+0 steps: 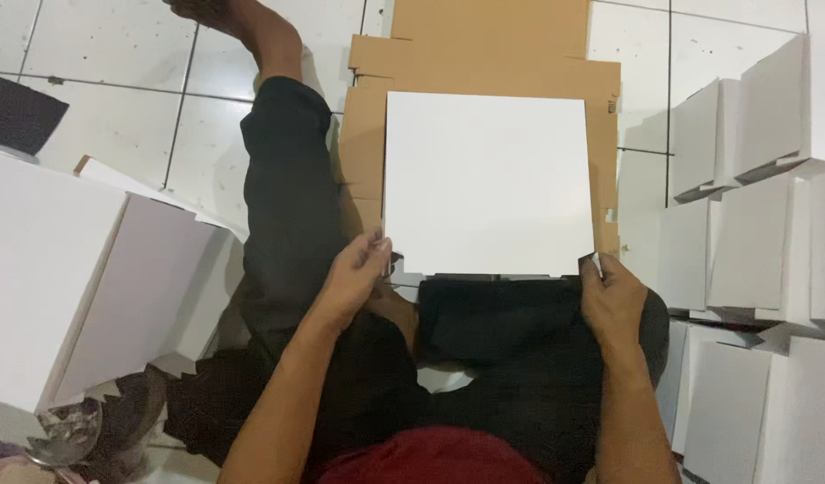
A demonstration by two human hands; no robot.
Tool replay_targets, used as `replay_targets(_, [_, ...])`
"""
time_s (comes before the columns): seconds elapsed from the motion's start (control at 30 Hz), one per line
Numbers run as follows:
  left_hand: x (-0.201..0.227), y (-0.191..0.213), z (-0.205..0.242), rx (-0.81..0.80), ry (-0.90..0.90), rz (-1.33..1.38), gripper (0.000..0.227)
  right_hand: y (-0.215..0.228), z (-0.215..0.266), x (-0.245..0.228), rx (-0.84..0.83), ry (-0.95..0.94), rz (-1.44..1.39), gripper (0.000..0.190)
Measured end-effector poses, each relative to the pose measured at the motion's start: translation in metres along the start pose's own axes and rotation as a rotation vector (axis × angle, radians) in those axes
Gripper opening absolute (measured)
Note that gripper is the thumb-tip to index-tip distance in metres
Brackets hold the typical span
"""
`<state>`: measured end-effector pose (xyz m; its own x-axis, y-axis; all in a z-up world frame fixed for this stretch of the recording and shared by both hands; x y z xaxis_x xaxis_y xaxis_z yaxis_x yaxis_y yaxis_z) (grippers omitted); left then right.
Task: The person sits on the floor and assembles a cardboard box by folding and tucking its flaps. They then place a white rectangular piece inside the box and continue folding the remaining flaps to complete the assembly.
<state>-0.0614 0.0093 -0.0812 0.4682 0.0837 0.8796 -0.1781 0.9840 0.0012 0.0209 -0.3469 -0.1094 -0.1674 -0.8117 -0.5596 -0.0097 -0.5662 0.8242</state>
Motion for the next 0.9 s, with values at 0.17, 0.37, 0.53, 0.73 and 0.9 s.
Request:
replay_targets(0.17, [0.017, -0.001, 0.016, -0.123, -0.032, 0.153, 0.078, 0.005, 0.005, -0.017, 0.031, 0.019, -0.042, 0.030])
replay_targets(0.37, [-0.014, 0.002, 0.000, -0.106, -0.007, 0.420, 0.086, 0.006, 0.007, -0.025, 0.037, 0.047, -0.020, 0.030])
replay_targets(0.53, [-0.020, 0.000, -0.007, -0.032, -0.098, 0.359, 0.080, -0.006, 0.002, -0.003, 0.053, 0.062, 0.007, 0.030])
replay_targets(0.73, [-0.002, 0.000, -0.002, -0.119, -0.224, 0.048, 0.054, -0.004, 0.004, -0.011, 0.070, 0.122, 0.053, 0.032])
replay_targets(0.9, [-0.022, -0.011, 0.000, 0.030, -0.329, -0.586, 0.049, -0.011, 0.005, -0.009, 0.120, 0.182, 0.053, 0.027])
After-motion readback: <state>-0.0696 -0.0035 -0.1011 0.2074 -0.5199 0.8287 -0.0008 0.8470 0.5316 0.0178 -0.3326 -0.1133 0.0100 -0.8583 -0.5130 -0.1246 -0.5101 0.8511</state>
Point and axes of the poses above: each hand's wrist, its own z-axis away from the middle knuckle, its own y-axis out of the back of the hand, x = y × z, the point moved 3 cm from there along -z, towards the middle knuckle, and after that the axes turned 4 degrees about z, right-handed, at the moved point
